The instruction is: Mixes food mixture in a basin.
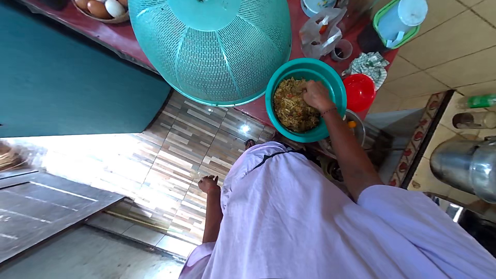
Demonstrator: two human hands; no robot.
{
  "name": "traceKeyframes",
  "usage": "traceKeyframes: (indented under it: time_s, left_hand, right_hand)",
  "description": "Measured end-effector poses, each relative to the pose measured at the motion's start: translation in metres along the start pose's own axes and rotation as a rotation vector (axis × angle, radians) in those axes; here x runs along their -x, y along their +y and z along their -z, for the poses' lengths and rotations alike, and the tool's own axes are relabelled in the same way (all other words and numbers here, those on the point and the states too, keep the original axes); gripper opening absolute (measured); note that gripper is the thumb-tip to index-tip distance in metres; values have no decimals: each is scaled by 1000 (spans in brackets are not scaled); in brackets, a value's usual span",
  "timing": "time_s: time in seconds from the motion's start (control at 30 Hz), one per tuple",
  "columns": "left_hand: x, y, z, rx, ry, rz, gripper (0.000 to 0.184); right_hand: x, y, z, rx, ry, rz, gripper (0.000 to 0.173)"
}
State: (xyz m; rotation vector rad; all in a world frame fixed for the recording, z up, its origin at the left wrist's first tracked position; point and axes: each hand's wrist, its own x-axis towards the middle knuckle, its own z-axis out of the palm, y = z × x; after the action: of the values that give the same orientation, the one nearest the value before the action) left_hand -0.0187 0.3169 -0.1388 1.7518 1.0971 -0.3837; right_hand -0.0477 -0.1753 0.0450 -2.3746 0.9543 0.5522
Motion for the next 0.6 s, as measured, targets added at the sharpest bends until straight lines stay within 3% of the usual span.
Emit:
traceKeyframes:
  time_s: [0.17, 0.6]
  left_hand:
    - [8, 2, 1, -53, 0, 5, 34]
    - [14, -4, 5, -95, 8, 18, 36]
  right_hand:
    - [-19, -14, -19, 21, 174, 25, 26]
    - [-32, -41, -32, 98, 131, -65, 29]
